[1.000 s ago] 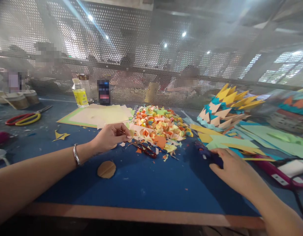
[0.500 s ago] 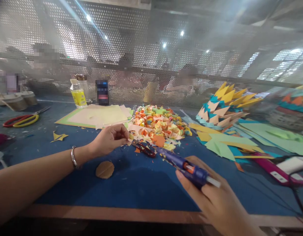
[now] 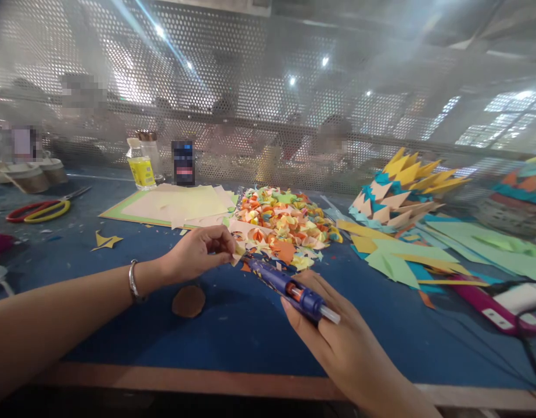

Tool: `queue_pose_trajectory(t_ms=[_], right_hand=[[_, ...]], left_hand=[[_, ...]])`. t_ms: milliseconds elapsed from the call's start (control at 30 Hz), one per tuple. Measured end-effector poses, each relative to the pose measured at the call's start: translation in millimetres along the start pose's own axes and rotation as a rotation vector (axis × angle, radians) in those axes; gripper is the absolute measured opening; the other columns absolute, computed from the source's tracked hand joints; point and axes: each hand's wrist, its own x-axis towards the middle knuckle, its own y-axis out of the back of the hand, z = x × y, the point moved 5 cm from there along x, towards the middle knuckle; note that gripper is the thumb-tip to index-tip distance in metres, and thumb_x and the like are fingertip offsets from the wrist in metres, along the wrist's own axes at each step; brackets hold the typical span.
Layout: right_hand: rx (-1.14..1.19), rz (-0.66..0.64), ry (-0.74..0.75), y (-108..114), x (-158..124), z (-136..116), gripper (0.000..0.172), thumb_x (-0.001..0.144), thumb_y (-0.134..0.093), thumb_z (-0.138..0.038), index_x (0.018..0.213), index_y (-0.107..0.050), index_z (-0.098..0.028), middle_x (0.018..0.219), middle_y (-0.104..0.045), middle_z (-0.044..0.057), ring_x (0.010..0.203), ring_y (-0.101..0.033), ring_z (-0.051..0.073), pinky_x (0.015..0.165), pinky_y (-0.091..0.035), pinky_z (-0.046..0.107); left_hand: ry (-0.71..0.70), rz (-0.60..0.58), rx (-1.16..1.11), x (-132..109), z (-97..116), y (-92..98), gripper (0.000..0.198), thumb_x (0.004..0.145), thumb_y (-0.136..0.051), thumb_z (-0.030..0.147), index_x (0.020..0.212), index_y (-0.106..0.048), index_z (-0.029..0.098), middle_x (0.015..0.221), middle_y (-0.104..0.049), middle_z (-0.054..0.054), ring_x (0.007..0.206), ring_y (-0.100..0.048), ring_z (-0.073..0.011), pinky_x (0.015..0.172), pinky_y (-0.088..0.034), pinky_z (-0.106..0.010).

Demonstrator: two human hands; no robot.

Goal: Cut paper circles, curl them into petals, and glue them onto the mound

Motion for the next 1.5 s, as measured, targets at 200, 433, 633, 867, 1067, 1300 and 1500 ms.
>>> queue_pose_trajectory(t_ms=[200,433,633,867,1067,1300,1500], right_hand=[[-0.022,-0.014,0.016,-0.6,-0.3,-0.7,0.009,0.091,-0.048,-0.025,0.097,-0.054,-0.023,0.095,-0.065,0.005,0.084,-0.065,0.019,0.067,-0.053,0.027],[-0.072,-0.019,0.05,-2.9,-1.7,-1.0,0.01,0.091,-0.047,-0.025,0.097,-0.054,-0.023,0.095,-0.065,0.006,0.085,-0.065,0.02,0.066,-0.054,0.028],[-0.091,0.007,0.074,-2.3,-0.5,-4.8,0.015,0.092,-0.045,-0.027,0.099,-0.057,-0.022,0.094,-0.067,0.008,0.085,-0.066,0.021,0.067,-0.055,0.03],[-0.141,0.04,0.081,-3.4,-1.8,-2.7,0.021,0.092,-0.045,-0.032,0.103,-0.059,-0.019,0.1,-0.068,0.01,0.09,-0.068,0.022,0.073,-0.057,0.031],[-0.206,0.06,0.129,-2.3,-1.0,-6.4,0.03,0.094,-0.041,-0.037,0.098,-0.062,-0.017,0.098,-0.07,0.013,0.092,-0.07,0.025,0.076,-0.059,0.035],[-0.171,0.041,0.034,-5.0,-6.3,3.3,0.033,0.091,-0.046,-0.043,0.1,-0.068,-0.02,0.101,-0.071,0.011,0.098,-0.068,0.026,0.083,-0.058,0.037],[-0.173,0.066,0.038,-6.9,-13.5,9.9,0.037,0.091,-0.046,-0.046,0.097,-0.07,-0.019,0.104,-0.071,0.012,0.097,-0.068,0.026,0.082,-0.058,0.039]], left_hand=[[0.001,-0.04,0.027,-2.4,1.6,-4.1,0.008,0.071,-0.062,0.017,0.075,-0.055,0.016,0.069,-0.061,0.001,0.059,-0.053,-0.0076,0.056,-0.042,-0.021],[-0.007,-0.081,-0.042,-4.0,4.5,-7.6,0.008,0.073,-0.061,0.016,0.077,-0.054,0.017,0.073,-0.066,-0.002,0.068,-0.062,-0.0114,0.066,-0.048,-0.026],[-0.018,-0.094,-0.068,-4.3,4.3,-8.8,0.007,0.073,-0.06,0.014,0.077,-0.054,0.017,0.073,-0.067,-0.002,0.069,-0.063,-0.0114,0.067,-0.05,-0.026],[-0.024,-0.107,-0.053,-3.5,3.7,-8.5,0.007,0.073,-0.06,0.014,0.077,-0.055,0.017,0.074,-0.067,-0.003,0.07,-0.064,-0.0127,0.068,-0.05,-0.028],[-0.008,-0.099,-0.054,-4.0,3.7,-8.1,0.007,0.073,-0.06,0.016,0.078,-0.055,0.016,0.074,-0.067,-0.003,0.069,-0.064,-0.013,0.068,-0.05,-0.028],[-0.007,-0.114,-0.047,-3.8,4.7,-8.1,0.008,0.072,-0.06,0.014,0.078,-0.055,0.016,0.074,-0.067,-0.003,0.071,-0.064,-0.0136,0.068,-0.05,-0.028],[-0.003,-0.117,-0.055,-3.6,3.1,-8.2,0.008,0.072,-0.061,0.013,0.078,-0.056,0.016,0.074,-0.066,-0.002,0.07,-0.064,-0.0129,0.068,-0.05,-0.028]])
